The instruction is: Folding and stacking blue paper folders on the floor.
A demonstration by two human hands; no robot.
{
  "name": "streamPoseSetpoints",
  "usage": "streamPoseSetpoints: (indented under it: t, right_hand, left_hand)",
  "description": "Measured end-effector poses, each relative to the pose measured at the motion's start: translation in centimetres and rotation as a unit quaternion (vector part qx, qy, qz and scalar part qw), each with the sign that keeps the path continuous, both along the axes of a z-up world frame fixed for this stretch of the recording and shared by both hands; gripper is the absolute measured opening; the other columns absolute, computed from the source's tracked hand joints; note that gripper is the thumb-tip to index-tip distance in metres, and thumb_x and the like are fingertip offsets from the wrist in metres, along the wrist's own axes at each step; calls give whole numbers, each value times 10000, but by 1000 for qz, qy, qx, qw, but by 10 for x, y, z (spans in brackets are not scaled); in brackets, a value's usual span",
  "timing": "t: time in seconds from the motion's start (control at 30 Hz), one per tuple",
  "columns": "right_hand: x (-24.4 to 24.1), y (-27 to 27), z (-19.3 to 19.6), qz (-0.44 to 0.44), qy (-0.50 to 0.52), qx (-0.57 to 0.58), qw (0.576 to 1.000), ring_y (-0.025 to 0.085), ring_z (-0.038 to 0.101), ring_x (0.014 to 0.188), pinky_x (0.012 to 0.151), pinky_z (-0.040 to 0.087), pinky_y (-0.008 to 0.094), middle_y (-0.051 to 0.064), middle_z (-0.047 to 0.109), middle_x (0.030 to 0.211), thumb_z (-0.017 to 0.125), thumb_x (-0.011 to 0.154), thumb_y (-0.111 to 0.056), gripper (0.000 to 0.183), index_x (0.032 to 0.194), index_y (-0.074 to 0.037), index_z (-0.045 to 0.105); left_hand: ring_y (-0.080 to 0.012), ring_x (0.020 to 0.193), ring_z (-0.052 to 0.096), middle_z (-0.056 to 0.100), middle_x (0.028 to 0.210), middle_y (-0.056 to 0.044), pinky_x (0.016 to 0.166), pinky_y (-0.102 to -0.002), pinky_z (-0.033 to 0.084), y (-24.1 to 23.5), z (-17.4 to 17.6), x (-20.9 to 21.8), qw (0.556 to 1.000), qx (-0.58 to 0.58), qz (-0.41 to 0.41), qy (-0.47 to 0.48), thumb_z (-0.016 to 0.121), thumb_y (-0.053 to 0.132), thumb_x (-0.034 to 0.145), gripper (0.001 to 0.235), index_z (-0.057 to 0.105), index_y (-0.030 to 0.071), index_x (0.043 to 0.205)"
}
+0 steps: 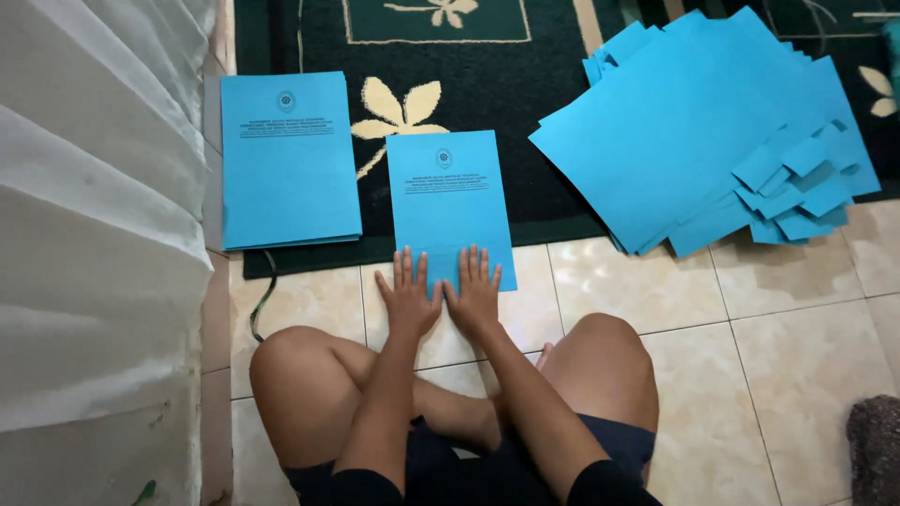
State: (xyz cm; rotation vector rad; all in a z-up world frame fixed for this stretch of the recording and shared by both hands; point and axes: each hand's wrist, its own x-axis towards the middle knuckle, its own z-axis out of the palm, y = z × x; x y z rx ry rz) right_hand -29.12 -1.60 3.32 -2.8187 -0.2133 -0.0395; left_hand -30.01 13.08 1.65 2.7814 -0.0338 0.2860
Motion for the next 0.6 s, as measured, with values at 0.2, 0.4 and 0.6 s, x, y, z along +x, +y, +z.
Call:
streamPoseSetpoints:
  t: [0.2, 0.4, 0.6]
  right_hand:
    - [-5, -2, 4, 7, -27, -8, 1000, 414, 191, 1558, 1200, 99, 683, 204, 272, 1674, 462, 1015, -518, 753, 1610, -83, 307]
    - [-2, 0, 14, 4, 16, 9, 1000, 410, 142, 1571, 1210, 43, 669, 194, 235, 1690, 462, 1011, -550, 777, 1609, -80, 302]
    - [5, 3, 26, 3, 54, 11, 998, 421, 145, 1562, 1199, 48, 675, 208, 236, 1681, 483, 1010, -530, 779, 1609, -73, 288]
  left_hand:
    - [-308, 1548, 318, 432, 1606, -181, 1146, -795, -18, -8, 10, 19, 998, 10, 31, 50, 390, 522, 1012, 623, 525, 138, 1484]
    - [-327, 1534, 352, 443, 1591, -230, 1223, -712, 30, -4, -5, 109, 996, 57, 22, 58, 470, 583, 962, 781, 513, -3, 1477]
    - [-343, 1593, 202, 282, 1682, -217, 1271, -642, 59, 14, -19, 205, 990, 63, 9, 123, 406, 661, 953, 918, 364, -6, 1583]
